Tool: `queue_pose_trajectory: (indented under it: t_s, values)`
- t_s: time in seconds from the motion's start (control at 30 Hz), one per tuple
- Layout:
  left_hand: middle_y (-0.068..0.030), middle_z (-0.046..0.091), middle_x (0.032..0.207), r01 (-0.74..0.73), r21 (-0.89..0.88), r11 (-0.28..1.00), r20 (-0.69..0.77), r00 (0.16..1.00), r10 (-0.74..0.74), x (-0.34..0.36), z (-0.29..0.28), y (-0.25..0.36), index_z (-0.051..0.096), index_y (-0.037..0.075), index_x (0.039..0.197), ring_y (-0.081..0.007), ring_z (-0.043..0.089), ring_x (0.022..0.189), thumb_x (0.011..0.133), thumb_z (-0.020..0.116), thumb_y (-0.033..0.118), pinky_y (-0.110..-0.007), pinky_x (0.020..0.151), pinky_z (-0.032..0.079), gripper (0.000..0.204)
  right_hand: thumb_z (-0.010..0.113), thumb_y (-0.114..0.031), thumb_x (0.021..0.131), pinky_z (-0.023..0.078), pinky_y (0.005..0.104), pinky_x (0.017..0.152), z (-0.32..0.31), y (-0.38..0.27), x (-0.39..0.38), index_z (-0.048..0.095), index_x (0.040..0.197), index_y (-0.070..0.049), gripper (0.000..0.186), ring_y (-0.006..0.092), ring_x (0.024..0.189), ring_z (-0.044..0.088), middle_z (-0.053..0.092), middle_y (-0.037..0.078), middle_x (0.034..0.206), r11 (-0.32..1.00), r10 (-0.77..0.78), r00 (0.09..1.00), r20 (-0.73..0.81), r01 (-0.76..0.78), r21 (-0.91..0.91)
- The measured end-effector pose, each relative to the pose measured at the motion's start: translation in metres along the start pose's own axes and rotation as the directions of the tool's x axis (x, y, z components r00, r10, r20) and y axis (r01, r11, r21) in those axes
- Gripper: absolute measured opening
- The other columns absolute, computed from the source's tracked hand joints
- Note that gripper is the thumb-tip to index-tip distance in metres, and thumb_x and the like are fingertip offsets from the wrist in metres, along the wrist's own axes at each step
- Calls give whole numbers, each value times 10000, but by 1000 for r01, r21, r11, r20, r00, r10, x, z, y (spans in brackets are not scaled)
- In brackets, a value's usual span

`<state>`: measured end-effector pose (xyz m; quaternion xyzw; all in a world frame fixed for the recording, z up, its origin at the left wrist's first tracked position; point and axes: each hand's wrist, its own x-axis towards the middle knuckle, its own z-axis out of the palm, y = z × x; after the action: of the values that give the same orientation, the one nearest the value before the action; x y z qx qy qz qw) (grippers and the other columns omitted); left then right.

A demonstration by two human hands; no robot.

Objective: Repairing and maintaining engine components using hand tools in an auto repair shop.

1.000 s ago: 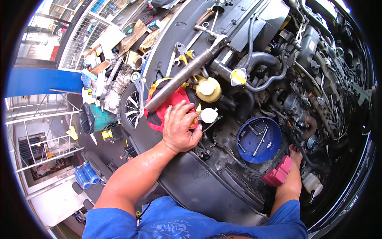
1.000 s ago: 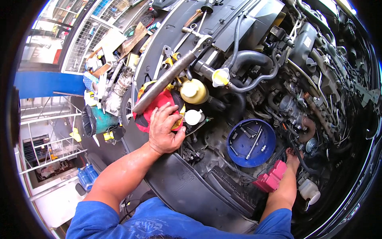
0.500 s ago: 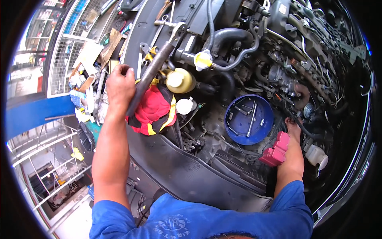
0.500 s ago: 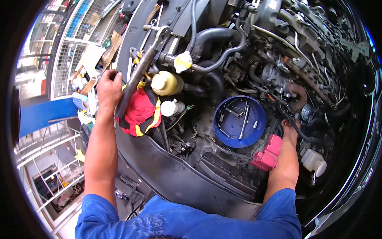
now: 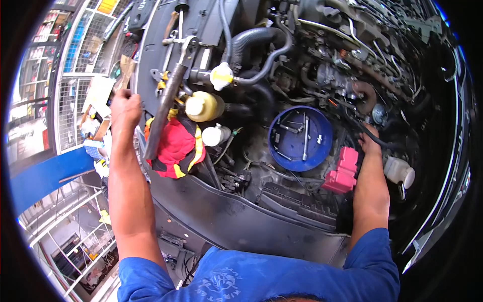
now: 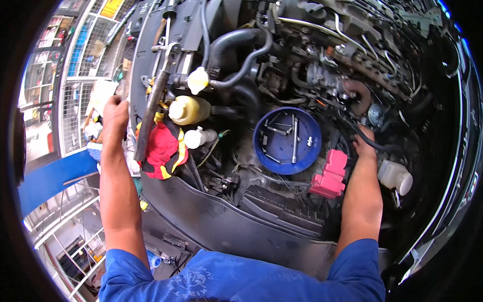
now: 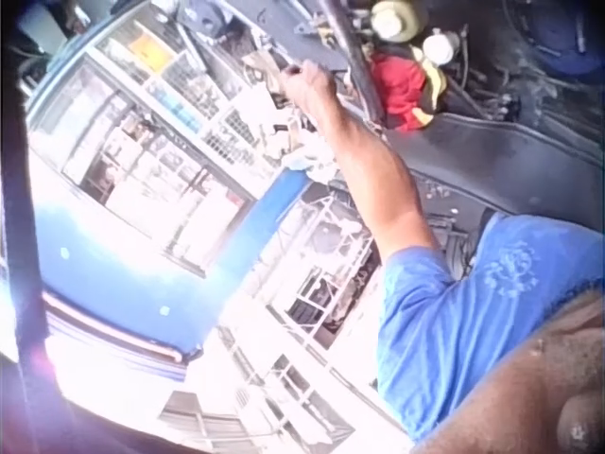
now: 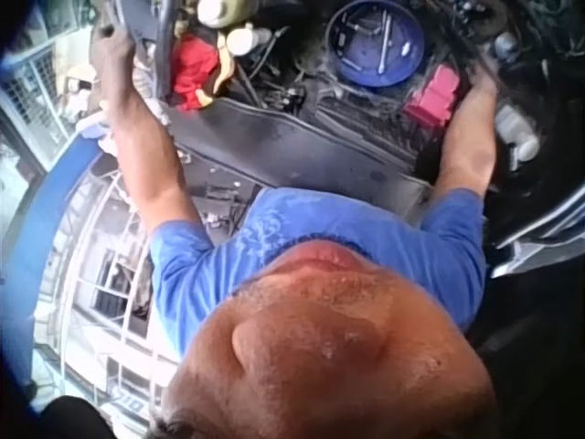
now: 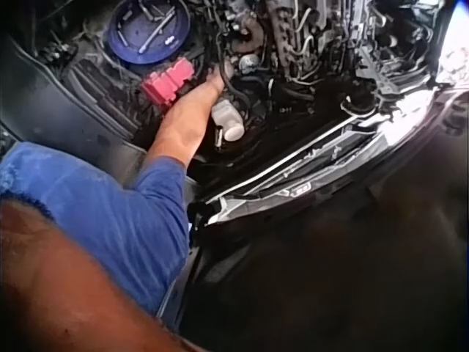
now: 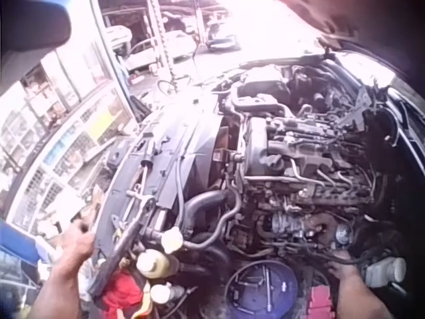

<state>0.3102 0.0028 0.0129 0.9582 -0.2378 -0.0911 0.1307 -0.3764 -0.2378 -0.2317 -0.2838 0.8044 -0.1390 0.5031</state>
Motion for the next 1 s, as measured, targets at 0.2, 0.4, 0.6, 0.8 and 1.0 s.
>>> queue_pose_trajectory:
  t_s: [0.2,0.4,0.6,0.8,1.0]
  values:
    - [-2,596,922,-99,-698,710,214,916,339,-87,3,61,589,12,1144,-52,509,675,975,582,68,-233,589,423,178,613,-340,964,422,379,598,-3,0,-39,642,1057,-138,224,180,803,549,590,47,927,977,-146,980,-137,121,-173]
    - [-52,676,1008,-37,-728,685,524,614,590,-196,56,145,620,-1,1191,-120,616,886,960,611,58,-280,790,510,239,682,-365,914,483,397,984,4,-20,-102,687,1240,-4,486,241,1126,648,694,151,1270,768,-296,955,20,250,-589]
    - [-219,687,1059,-462,-626,628,478,409,777,-257,117,221,685,14,1082,-369,673,1019,868,622,84,-439,909,534,234,648,-265,885,511,442,944,-4,-76,-215,716,1082,11,347,399,1000,679,724,228,1036,709,-318,882,348,465,-530]
    - [-225,694,1065,-575,-653,493,562,68,824,-267,122,243,703,12,1050,-393,652,1084,849,631,144,-455,947,521,251,663,-90,813,469,487,1009,6,-72,-289,621,1225,-7,422,378,1113,619,656,175,1171,-22,-723,212,658,944,-328]
    - [-178,675,1088,-568,-651,503,287,429,857,-241,97,214,651,10,1196,-341,673,1028,853,752,154,-405,940,524,385,509,-98,938,516,459,967,-17,-73,-280,527,1388,27,467,418,1137,629,644,257,1260,341,-543,630,554,769,-541]
